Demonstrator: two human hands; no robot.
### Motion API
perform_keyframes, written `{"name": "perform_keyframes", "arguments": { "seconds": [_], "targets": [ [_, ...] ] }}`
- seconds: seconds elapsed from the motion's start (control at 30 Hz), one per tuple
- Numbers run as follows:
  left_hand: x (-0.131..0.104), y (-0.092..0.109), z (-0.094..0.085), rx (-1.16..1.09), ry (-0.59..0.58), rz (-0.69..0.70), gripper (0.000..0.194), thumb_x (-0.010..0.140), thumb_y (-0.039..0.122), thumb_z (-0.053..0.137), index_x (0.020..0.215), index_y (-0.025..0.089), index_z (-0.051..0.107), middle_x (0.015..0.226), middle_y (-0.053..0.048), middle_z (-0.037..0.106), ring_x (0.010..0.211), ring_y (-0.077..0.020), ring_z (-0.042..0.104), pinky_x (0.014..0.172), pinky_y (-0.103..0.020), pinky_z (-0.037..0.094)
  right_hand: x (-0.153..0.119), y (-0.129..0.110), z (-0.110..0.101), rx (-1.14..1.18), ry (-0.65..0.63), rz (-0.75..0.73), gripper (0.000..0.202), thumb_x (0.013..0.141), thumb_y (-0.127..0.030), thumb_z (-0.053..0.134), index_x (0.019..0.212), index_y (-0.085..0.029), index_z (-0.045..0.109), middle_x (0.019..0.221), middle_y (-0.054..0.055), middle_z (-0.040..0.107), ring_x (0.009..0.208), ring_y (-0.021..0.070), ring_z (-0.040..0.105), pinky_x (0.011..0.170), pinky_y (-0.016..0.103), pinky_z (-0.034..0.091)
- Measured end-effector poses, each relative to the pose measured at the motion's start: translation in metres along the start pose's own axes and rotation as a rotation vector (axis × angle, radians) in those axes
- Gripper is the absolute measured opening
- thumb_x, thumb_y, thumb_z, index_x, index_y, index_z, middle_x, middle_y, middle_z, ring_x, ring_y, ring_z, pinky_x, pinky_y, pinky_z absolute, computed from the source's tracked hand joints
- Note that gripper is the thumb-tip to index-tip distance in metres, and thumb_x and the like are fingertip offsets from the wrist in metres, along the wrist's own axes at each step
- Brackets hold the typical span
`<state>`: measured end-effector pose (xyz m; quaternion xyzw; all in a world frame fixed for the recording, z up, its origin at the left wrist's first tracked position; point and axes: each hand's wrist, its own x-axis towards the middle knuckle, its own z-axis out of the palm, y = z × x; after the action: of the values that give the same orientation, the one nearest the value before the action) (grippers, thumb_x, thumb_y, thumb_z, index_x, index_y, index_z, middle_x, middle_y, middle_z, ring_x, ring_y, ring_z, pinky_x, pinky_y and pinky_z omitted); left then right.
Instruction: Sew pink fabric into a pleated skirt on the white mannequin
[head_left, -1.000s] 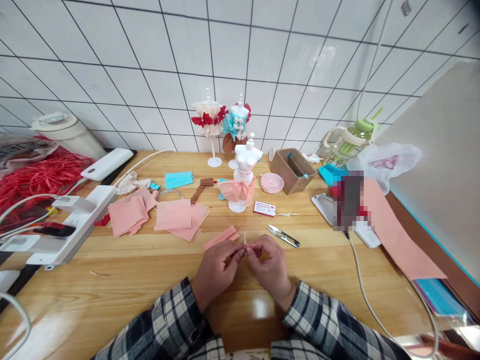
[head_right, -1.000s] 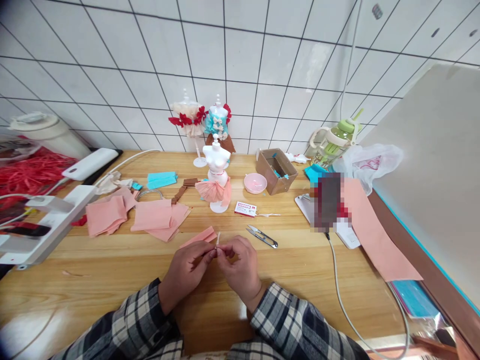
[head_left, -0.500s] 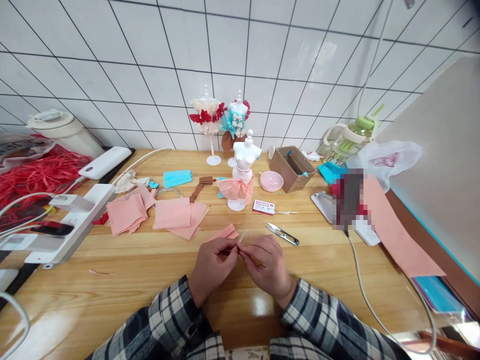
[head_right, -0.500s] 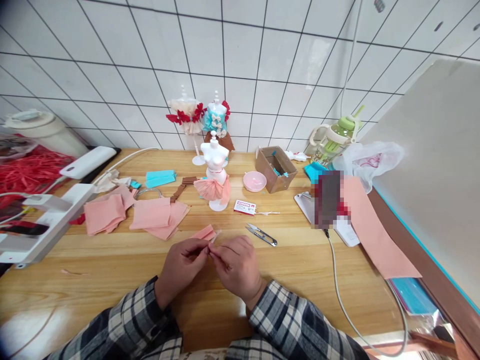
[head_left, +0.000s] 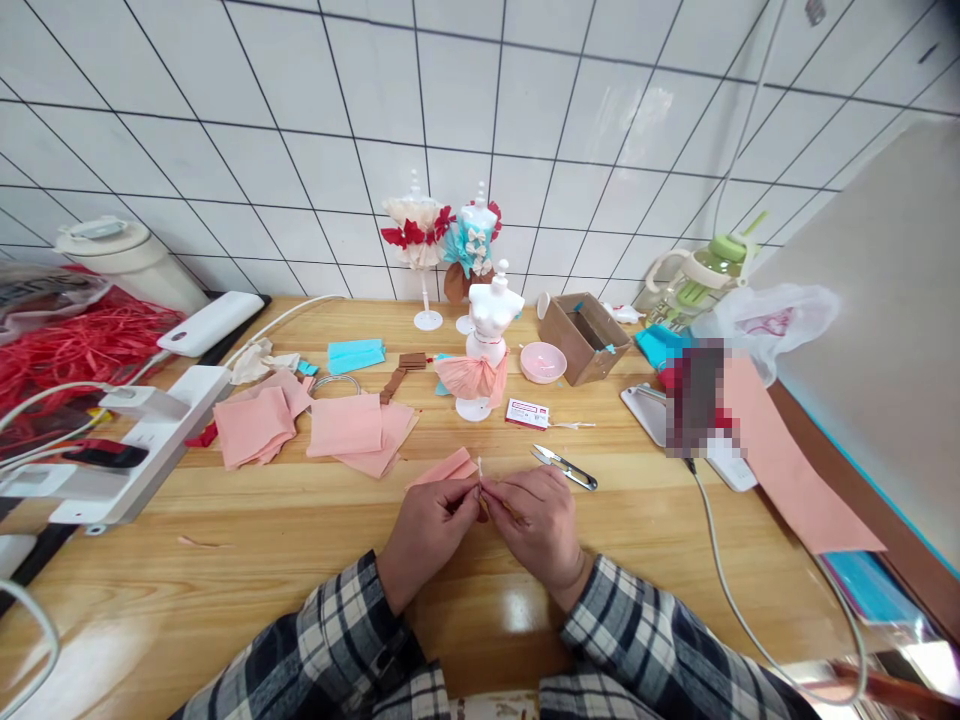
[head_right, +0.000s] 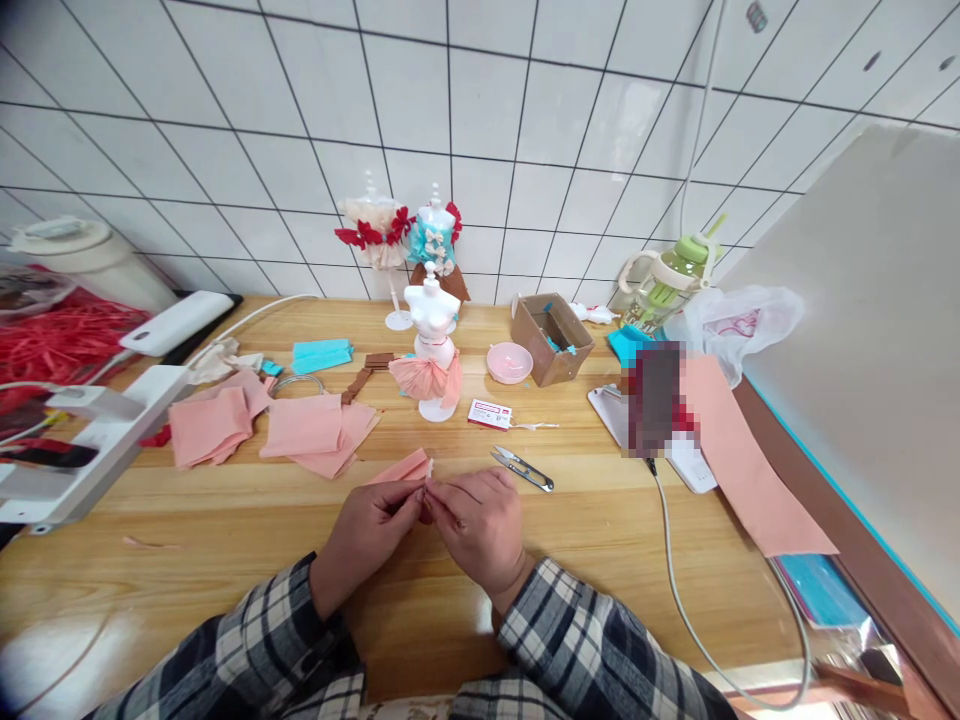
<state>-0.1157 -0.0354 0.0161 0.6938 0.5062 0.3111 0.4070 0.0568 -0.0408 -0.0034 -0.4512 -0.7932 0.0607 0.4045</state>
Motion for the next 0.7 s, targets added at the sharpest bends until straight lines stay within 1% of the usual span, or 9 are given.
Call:
{"name": "perform_keyframes", "arguments": {
  "seconds": [0.13, 0.2, 0.37, 0.5, 0.6, 0.7],
  "targets": [
    [-0.001, 0.001, 0.001, 0.037, 0.014, -0.008, 0.029, 0.088, 0.027, 0.051, 0.076, 0.019, 0.077, 0.066, -0.001, 0.073, 0.058, -0.0142, 0.062, 0.057, -0.021, 0.045, 0.001, -0.002, -0.001, -0.02, 0.005, -0.003, 0.006, 0.086, -0.02, 0.066, 0.089, -0.025, 0.069, 0.075, -0.001, 0.072, 0.071, 0.0163, 0.065, 0.073, 0.036, 0.036],
    [-0.002, 0.002, 0.002, 0.052, 0.027, -0.012, 0.028, 0.086, 0.027, 0.052, 0.076, 0.019, 0.077, 0.066, -0.001, 0.073, 0.058, -0.0139, 0.061, 0.055, -0.021, 0.044, 0.002, -0.004, 0.0, 0.002, 0.014, 0.026, 0.006, 0.084, -0.018, 0.065, 0.084, -0.024, 0.068, 0.073, -0.002, 0.071, 0.068, 0.0156, 0.064, 0.073, 0.036, 0.037],
    [-0.003, 0.003, 0.004, 0.04, 0.056, 0.007, 0.025, 0.083, 0.025, 0.054, 0.082, 0.018, 0.079, 0.066, -0.002, 0.074, 0.057, -0.0137, 0.062, 0.054, -0.021, 0.044, 0.006, -0.009, 0.003, 0.197, 0.033, 0.255, 0.008, 0.079, -0.017, 0.063, 0.073, -0.021, 0.066, 0.062, -0.002, 0.064, 0.06, 0.0139, 0.059, 0.067, 0.032, 0.041],
    [-0.002, 0.004, 0.004, 0.035, 0.049, 0.006, 0.025, 0.08, 0.022, 0.054, 0.081, 0.017, 0.078, 0.065, -0.002, 0.074, 0.056, -0.0134, 0.062, 0.052, -0.021, 0.044, 0.006, -0.011, 0.004, 0.371, 0.042, 0.392, 0.013, 0.078, -0.018, 0.061, 0.065, -0.02, 0.062, 0.061, -0.001, 0.062, 0.059, 0.0136, 0.058, 0.06, 0.027, 0.045],
    [-0.002, 0.005, 0.003, 0.042, 0.049, 0.03, 0.024, 0.079, 0.02, 0.053, 0.073, 0.017, 0.077, 0.06, -0.001, 0.071, 0.052, -0.0128, 0.06, 0.049, -0.021, 0.043, 0.005, -0.011, 0.006, 0.479, 0.058, 0.474, 0.013, 0.078, -0.019, 0.059, 0.066, -0.019, 0.061, 0.062, 0.001, 0.063, 0.058, 0.0136, 0.058, 0.057, 0.026, 0.046],
    [-0.003, 0.007, 0.003, 0.0, 0.04, 0.077, 0.022, 0.078, 0.018, 0.054, 0.075, 0.018, 0.076, 0.06, -0.002, 0.071, 0.05, -0.0128, 0.061, 0.049, -0.021, 0.045, 0.004, -0.007, 0.008, 0.564, 0.095, 0.562, 0.011, 0.079, -0.022, 0.057, 0.068, -0.019, 0.058, 0.06, 0.0, 0.061, 0.055, 0.0126, 0.056, 0.054, 0.024, 0.046]
  ]
}}
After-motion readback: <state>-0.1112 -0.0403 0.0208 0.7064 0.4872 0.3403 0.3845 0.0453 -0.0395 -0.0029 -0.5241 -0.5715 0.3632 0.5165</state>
